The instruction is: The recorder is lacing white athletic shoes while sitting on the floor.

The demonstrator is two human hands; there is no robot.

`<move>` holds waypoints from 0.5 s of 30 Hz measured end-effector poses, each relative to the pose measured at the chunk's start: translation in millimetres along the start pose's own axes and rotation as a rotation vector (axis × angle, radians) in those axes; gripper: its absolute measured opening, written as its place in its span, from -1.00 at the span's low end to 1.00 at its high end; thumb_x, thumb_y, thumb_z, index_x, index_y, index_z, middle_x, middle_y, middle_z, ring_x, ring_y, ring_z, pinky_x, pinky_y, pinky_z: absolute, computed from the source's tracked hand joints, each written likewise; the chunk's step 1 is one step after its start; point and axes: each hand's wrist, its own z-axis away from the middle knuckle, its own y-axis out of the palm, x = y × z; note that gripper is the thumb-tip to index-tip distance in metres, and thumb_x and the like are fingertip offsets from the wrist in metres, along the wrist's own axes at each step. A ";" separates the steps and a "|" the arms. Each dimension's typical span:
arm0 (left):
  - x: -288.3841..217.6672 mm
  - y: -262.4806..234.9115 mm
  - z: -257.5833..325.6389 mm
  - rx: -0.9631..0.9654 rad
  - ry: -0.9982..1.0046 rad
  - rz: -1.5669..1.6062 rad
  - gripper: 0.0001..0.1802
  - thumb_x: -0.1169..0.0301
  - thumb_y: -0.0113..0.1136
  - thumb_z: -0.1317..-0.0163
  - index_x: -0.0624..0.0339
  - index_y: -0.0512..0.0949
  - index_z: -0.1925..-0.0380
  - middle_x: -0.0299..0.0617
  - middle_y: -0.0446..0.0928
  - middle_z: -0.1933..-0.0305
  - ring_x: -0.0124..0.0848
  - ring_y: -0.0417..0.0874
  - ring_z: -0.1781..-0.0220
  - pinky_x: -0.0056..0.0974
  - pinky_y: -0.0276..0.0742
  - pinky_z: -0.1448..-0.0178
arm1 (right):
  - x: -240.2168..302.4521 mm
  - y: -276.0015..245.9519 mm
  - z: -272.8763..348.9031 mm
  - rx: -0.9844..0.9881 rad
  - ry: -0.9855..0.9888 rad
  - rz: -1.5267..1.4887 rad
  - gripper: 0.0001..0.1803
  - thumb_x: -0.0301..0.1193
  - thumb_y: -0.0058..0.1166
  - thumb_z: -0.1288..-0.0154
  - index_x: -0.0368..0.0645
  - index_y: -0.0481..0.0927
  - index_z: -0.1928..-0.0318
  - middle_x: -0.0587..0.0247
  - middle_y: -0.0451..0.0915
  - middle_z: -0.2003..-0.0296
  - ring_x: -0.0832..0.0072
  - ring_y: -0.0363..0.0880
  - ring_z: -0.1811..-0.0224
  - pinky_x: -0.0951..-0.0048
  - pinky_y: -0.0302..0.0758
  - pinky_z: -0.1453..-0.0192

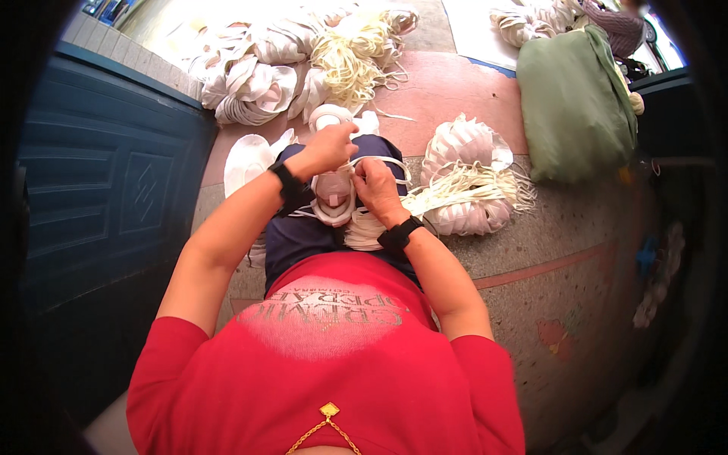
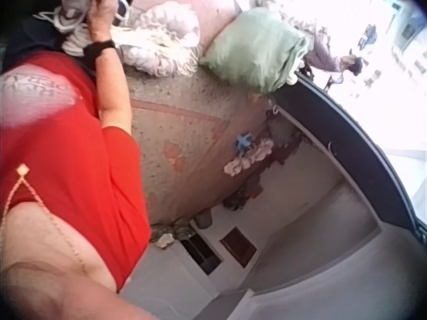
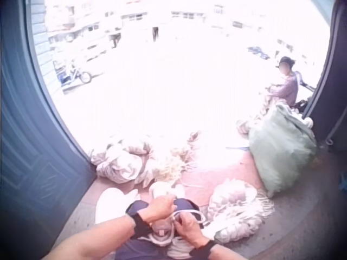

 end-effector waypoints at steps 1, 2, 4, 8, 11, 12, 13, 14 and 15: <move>-5.3 -0.5 -9.5 0.003 0.009 0.000 -0.64 0.43 0.15 0.08 0.28 0.45 0.21 -0.06 0.53 0.33 -0.12 0.56 0.42 -0.19 0.48 0.35 | 2.0 -1.4 -0.5 -0.013 -0.032 0.014 -0.88 -0.53 0.05 0.07 -0.21 0.36 0.53 0.06 0.40 0.58 0.12 0.39 0.47 0.22 0.32 0.38; -9.7 -1.6 -18.2 0.254 -0.088 0.031 -0.57 0.47 0.15 0.12 0.32 0.41 0.15 -0.07 0.53 0.36 -0.18 0.57 0.46 -0.24 0.48 0.44 | 3.7 -4.2 -0.2 0.019 -0.049 0.042 -0.89 -0.53 0.04 0.02 -0.23 0.38 0.47 0.06 0.40 0.55 0.15 0.39 0.46 0.29 0.34 0.38; -6.9 2.9 -32.7 0.473 -0.145 0.009 -0.42 0.57 0.16 0.20 0.37 0.33 0.03 -0.08 0.51 0.49 -0.36 0.54 0.61 -0.34 0.38 0.68 | 4.5 -1.6 -0.3 0.010 -0.071 0.053 -0.91 -0.53 0.02 0.01 -0.23 0.38 0.46 0.05 0.40 0.54 0.14 0.40 0.45 0.28 0.34 0.38; -8.3 -12.4 -32.6 0.623 -0.321 0.357 -0.33 0.62 0.13 0.17 0.34 0.20 -0.06 -0.13 0.43 0.61 -0.48 0.42 0.71 -0.41 0.26 0.72 | 0.1 -1.4 0.0 0.049 -0.192 0.193 -0.92 -0.53 -0.03 -0.01 -0.19 0.42 0.41 0.10 0.43 0.53 0.19 0.41 0.43 0.27 0.34 0.35; -3.6 -24.1 -30.0 0.559 -0.501 0.743 -0.38 0.62 0.13 0.13 0.34 0.21 -0.04 -0.18 0.42 0.61 -0.52 0.37 0.72 -0.44 0.25 0.70 | 8.9 -0.9 -2.0 0.087 -0.247 0.398 -0.90 -0.50 -0.05 0.01 -0.15 0.44 0.39 0.23 0.45 0.52 0.33 0.41 0.37 0.34 0.30 0.31; -3.0 -29.7 -26.9 0.527 -0.537 0.829 -0.38 0.60 0.16 0.11 0.34 0.21 -0.03 -0.21 0.42 0.60 -0.58 0.33 0.73 -0.50 0.21 0.70 | 14.9 -3.6 -5.9 0.163 -0.267 0.543 -0.88 -0.49 -0.06 0.02 -0.13 0.45 0.38 0.25 0.44 0.50 0.35 0.39 0.34 0.35 0.26 0.30; 0.3 -31.8 -25.9 0.531 -0.541 0.826 -0.38 0.60 0.16 0.11 0.34 0.21 -0.03 -0.21 0.42 0.60 -0.58 0.33 0.73 -0.50 0.21 0.70 | 20.4 -5.4 -9.5 0.240 -0.287 0.687 -0.86 -0.47 -0.07 0.04 -0.11 0.46 0.38 0.27 0.44 0.48 0.36 0.37 0.31 0.36 0.23 0.29; 3.8 -33.7 -26.3 0.485 -0.544 0.909 -0.39 0.60 0.18 0.11 0.32 0.22 -0.02 -0.23 0.42 0.59 -0.59 0.33 0.73 -0.51 0.21 0.70 | 24.8 -5.3 -12.2 0.287 -0.278 0.747 -0.87 -0.45 -0.08 0.07 -0.09 0.49 0.43 0.30 0.41 0.43 0.37 0.33 0.29 0.35 0.18 0.26; 5.2 -36.7 -27.1 0.434 -0.546 0.991 -0.39 0.59 0.19 0.12 0.31 0.23 -0.01 -0.25 0.42 0.58 -0.61 0.33 0.72 -0.53 0.20 0.70 | 28.8 -5.4 -16.0 0.285 -0.278 0.744 -0.87 -0.45 -0.08 0.07 -0.09 0.49 0.43 0.30 0.41 0.43 0.37 0.33 0.29 0.35 0.18 0.26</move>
